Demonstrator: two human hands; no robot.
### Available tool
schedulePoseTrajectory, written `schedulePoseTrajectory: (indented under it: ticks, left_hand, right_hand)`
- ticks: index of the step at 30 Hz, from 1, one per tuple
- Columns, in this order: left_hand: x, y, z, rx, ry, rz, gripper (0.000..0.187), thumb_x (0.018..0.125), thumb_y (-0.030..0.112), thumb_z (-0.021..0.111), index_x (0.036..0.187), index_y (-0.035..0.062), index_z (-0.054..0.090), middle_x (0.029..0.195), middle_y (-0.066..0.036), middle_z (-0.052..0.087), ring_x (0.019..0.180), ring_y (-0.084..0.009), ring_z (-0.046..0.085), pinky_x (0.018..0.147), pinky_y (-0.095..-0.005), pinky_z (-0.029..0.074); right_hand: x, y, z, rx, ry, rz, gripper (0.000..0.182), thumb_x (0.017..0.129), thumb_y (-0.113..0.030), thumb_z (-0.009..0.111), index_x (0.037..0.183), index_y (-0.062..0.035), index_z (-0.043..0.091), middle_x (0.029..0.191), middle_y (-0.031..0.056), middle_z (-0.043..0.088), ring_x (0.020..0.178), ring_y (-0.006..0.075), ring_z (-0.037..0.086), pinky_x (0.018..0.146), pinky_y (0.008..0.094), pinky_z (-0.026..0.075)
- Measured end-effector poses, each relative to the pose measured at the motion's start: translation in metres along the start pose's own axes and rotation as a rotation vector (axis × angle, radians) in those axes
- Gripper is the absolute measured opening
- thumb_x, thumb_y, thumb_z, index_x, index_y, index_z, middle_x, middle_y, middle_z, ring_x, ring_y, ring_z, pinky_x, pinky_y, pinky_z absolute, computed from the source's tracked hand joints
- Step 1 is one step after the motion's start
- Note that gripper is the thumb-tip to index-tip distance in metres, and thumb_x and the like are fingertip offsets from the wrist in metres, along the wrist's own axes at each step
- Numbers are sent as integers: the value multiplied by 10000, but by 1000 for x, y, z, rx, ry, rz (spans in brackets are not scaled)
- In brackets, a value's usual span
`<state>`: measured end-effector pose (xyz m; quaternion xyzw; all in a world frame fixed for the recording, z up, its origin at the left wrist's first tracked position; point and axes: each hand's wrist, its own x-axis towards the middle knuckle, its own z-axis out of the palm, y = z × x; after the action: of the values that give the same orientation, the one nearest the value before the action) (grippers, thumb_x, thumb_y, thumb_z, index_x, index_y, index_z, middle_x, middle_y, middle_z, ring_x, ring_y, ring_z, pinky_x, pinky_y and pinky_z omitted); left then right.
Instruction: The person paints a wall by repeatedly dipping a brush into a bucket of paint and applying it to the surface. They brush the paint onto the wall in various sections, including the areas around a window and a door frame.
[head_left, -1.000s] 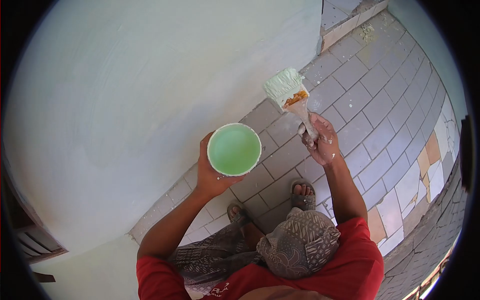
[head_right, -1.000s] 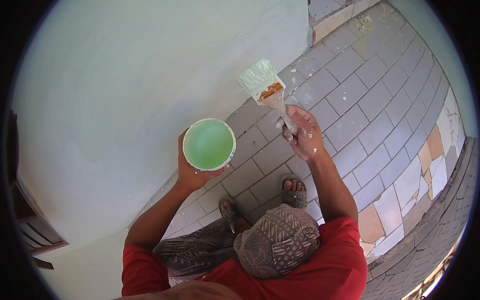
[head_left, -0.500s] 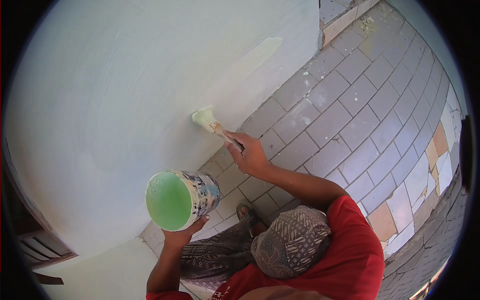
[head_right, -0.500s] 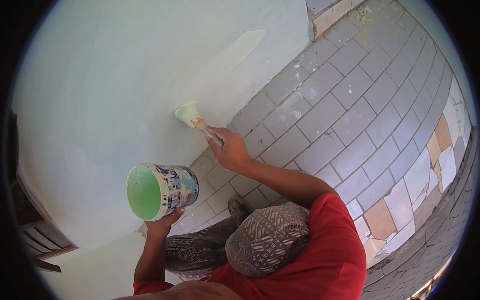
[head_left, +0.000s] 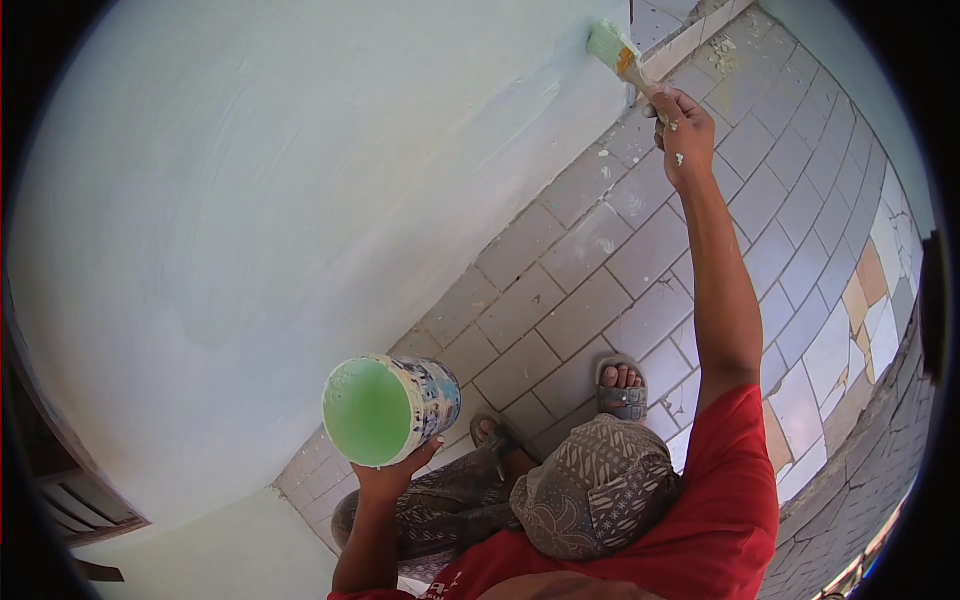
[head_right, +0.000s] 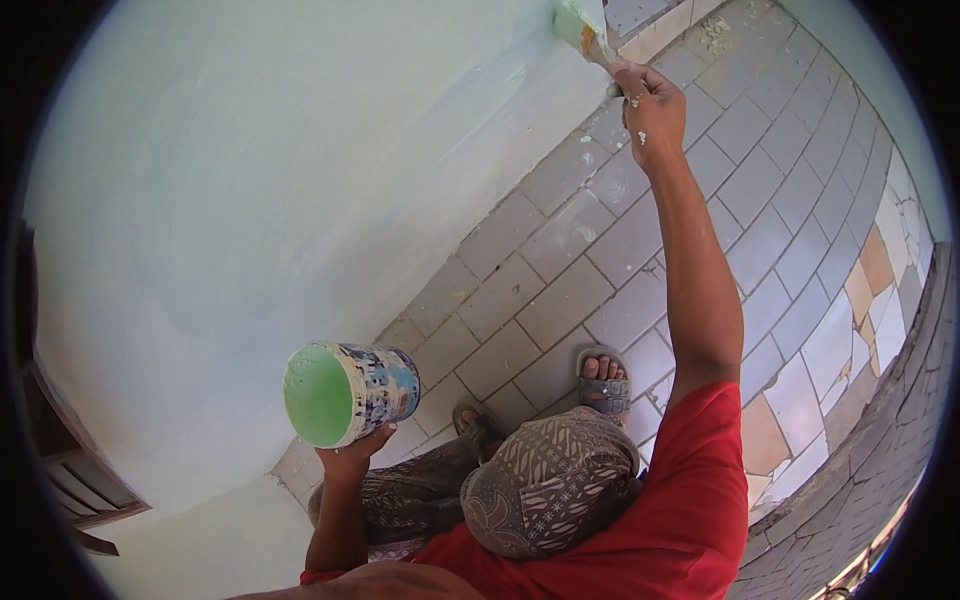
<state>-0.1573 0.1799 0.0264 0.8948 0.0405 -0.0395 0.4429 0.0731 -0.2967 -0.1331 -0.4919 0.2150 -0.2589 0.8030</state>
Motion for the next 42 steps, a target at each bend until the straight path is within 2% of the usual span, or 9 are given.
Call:
schedulePoseTrajectory:
  ticks: [6,11,16,23,31,33,34,35,42]
  left_hand:
    - [0,-2,3,11,-4,48,684,674,152,993,1261,9,673,1161,-94,751,1041,-211,726,905,-359,589]
    - [3,6,11,-58,-22,16,678,688,151,986,1270,5,669,1188,-99,744,1067,-216,719,926,-363,584]
    - [3,6,15,-41,-80,48,730,701,162,979,1328,5,640,1253,-113,722,1146,-235,694,1004,-388,556]
    - [-2,0,14,-10,-71,84,774,703,167,978,1367,8,613,1316,-126,694,1187,-238,679,1024,-393,551]
    - [-14,-5,16,167,-105,75,770,708,168,975,1368,7,614,1303,-125,703,1178,-240,684,1019,-393,554]
    - [-15,-2,21,107,-100,57,751,714,168,972,1359,8,622,1288,-120,710,1169,-238,689,1013,-392,556]
    - [-15,0,23,43,-91,42,733,719,169,968,1350,9,630,1273,-115,718,1161,-236,693,1008,-391,558]
    - [-14,1,25,46,-94,46,733,719,169,968,1350,9,630,1273,-115,718,1161,-236,693,1008,-391,558]
    - [-16,-18,26,158,-203,123,749,728,126,947,1378,1,597,1299,-119,694,1182,-239,678,1009,-398,562]
  right_hand:
    - [-120,74,101,-228,13,-193,234,1016,-153,683,1149,39,678,693,6,575,612,77,503,551,283,402]
    - [-261,98,129,-220,-496,-56,244,1003,-161,688,1171,16,690,691,69,589,608,126,526,575,345,443]
    - [-199,97,104,-230,-858,172,272,992,-228,710,1153,-10,735,719,33,623,631,110,529,597,323,444]
    - [-15,54,-2,-93,-199,191,176,947,-138,741,1047,1,779,749,-25,616,588,30,422,518,235,290]
    - [-88,129,58,-188,96,-191,247,1077,-197,623,1207,4,561,818,28,603,655,66,468,575,275,391]
    - [-150,149,107,-275,16,-142,210,1078,-135,594,1209,10,519,794,42,546,687,113,485,609,301,409]
    - [-184,151,125,-286,-16,-163,251,1036,-98,612,1223,16,490,812,235,615,683,373,624,656,468,494]
    - [-217,166,138,-257,-94,-125,269,1024,-90,619,1235,14,489,868,278,643,757,453,658,689,488,508]
    - [-282,161,114,-278,-696,101,237,1011,-147,667,1188,-24,570,848,202,666,740,367,669,690,439,508]
